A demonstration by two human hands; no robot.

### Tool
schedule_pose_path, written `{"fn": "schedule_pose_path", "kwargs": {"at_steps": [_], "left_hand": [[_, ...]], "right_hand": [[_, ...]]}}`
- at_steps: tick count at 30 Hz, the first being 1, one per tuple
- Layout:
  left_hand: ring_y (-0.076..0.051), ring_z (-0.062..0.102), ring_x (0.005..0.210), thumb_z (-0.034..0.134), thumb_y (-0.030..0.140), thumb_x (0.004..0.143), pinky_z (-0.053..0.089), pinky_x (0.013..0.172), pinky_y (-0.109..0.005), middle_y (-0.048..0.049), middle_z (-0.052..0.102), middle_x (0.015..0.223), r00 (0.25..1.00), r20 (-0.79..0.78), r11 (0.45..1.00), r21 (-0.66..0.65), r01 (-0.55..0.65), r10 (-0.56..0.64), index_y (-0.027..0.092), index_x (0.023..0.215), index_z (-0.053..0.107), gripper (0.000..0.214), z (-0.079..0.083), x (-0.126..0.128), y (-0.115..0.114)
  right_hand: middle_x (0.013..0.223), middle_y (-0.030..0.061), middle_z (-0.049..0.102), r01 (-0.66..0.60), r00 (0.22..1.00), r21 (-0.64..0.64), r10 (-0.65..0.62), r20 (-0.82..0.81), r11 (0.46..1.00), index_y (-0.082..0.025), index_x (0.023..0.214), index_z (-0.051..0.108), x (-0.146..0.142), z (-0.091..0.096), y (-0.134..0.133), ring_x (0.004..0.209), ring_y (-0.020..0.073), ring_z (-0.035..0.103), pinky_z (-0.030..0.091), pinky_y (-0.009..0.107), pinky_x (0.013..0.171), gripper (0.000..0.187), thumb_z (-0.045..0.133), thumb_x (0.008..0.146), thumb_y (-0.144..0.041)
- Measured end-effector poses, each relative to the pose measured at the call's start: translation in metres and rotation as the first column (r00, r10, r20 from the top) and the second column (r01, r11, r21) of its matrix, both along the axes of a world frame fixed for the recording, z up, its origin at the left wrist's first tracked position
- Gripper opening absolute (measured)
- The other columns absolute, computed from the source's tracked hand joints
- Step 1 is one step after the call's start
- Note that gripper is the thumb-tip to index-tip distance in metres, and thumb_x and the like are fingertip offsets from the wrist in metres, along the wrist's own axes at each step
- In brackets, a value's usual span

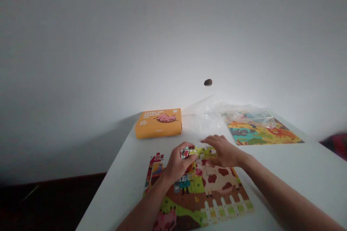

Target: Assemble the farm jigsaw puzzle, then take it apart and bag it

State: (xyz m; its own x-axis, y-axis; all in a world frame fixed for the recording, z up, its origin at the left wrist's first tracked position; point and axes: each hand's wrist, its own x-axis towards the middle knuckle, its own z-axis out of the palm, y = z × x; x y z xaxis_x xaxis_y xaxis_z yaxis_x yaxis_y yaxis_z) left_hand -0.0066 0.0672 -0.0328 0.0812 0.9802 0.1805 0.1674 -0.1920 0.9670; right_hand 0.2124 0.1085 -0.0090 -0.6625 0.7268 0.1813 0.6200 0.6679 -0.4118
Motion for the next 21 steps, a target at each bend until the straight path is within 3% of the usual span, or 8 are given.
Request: {"fn": "schedule_pose_path", "kwargs": {"at_steps": [3, 6, 9, 12, 16, 19, 21], "left_hand": [[-0.016, 0.060, 0.065, 0.074, 0.025, 0.067, 0.048, 0.062, -0.024, -0.0006, 0.065, 0.073, 0.986, 0.156, 0.996, -0.070, -0.050, 0.060, 0.017, 0.085, 0.066, 0.022, -0.001, 0.004, 0.002], [-0.018, 0.064, 0.066, 0.076, 0.027, 0.065, 0.053, 0.060, -0.028, -0.0014, 0.066, 0.075, 0.916, 0.381, 0.979, -0.194, -0.056, 0.128, 0.017, 0.089, 0.062, 0.030, -0.005, 0.009, 0.007], [-0.019, 0.066, 0.067, 0.076, 0.025, 0.064, 0.054, 0.059, -0.031, -0.0014, 0.067, 0.077, 0.841, 0.508, 0.963, -0.263, -0.051, 0.184, 0.018, 0.093, 0.058, 0.035, -0.008, 0.013, 0.011], [-0.020, 0.068, 0.071, 0.074, 0.020, 0.063, 0.055, 0.061, -0.032, -0.0024, 0.068, 0.083, 0.793, 0.575, 0.956, -0.292, -0.030, 0.200, 0.018, 0.094, 0.055, 0.036, -0.006, 0.014, 0.012], [-0.020, 0.068, 0.073, 0.070, 0.013, 0.062, 0.055, 0.062, -0.032, -0.0026, 0.068, 0.091, 0.744, 0.636, 0.941, -0.337, 0.031, 0.204, 0.023, 0.105, 0.052, 0.048, -0.001, 0.013, 0.012], [-0.018, 0.066, 0.067, 0.068, 0.011, 0.061, 0.052, 0.057, -0.029, -0.0002, 0.066, 0.086, 0.767, 0.617, 0.940, -0.338, 0.055, 0.177, 0.026, 0.114, 0.052, 0.058, -0.001, 0.011, 0.011], [-0.016, 0.064, 0.066, 0.068, 0.013, 0.062, 0.049, 0.057, -0.026, -0.0003, 0.064, 0.084, 0.831, 0.545, 0.954, -0.292, 0.064, 0.112, 0.024, 0.110, 0.057, 0.050, -0.002, 0.009, 0.009]], "right_hand": [[0.112, 0.0095, 0.059, -0.009, 0.989, -0.017, 0.011, 0.145, 1.000, -0.026, 0.120, 0.061, 0.010, -0.006, -0.006, 0.103, 0.0289, 0.052, 0.032, 0.043, 0.092, 0.067, 0.075, 0.062, -0.057], [0.103, 0.0066, 0.058, 0.027, 0.994, -0.048, -0.022, 0.109, 0.998, -0.025, 0.109, 0.062, 0.007, -0.014, -0.012, 0.099, 0.0260, 0.051, 0.033, 0.040, 0.090, 0.054, 0.077, 0.063, -0.050], [0.100, 0.0053, 0.059, 0.071, 0.997, -0.072, -0.069, 0.036, 0.995, -0.021, 0.100, 0.060, 0.000, -0.018, -0.013, 0.096, 0.0242, 0.052, 0.034, 0.038, 0.088, 0.051, 0.082, 0.057, -0.038], [0.091, 0.0037, 0.062, 0.086, 0.995, -0.135, -0.092, -0.039, 0.987, -0.020, 0.096, 0.058, -0.001, -0.016, -0.012, 0.083, 0.0203, 0.054, 0.039, 0.032, 0.076, 0.044, 0.079, 0.059, -0.030], [0.071, -0.0014, 0.063, 0.032, 0.982, -0.338, -0.092, -0.162, 0.940, -0.021, 0.101, 0.061, 0.005, -0.010, -0.010, 0.061, 0.0148, 0.054, 0.038, 0.024, 0.055, 0.030, 0.068, 0.072, -0.025], [0.073, -0.0009, 0.066, -0.087, 0.967, -0.403, -0.019, -0.252, 0.911, -0.022, 0.105, 0.065, 0.008, -0.006, -0.010, 0.059, 0.0145, 0.059, 0.043, 0.025, 0.056, 0.027, 0.061, 0.079, -0.024], [0.082, 0.0013, 0.069, -0.134, 0.959, -0.382, 0.023, -0.283, 0.914, -0.021, 0.107, 0.066, 0.008, -0.002, -0.011, 0.062, 0.0152, 0.062, 0.046, 0.026, 0.060, 0.028, 0.059, 0.080, -0.023]]}}
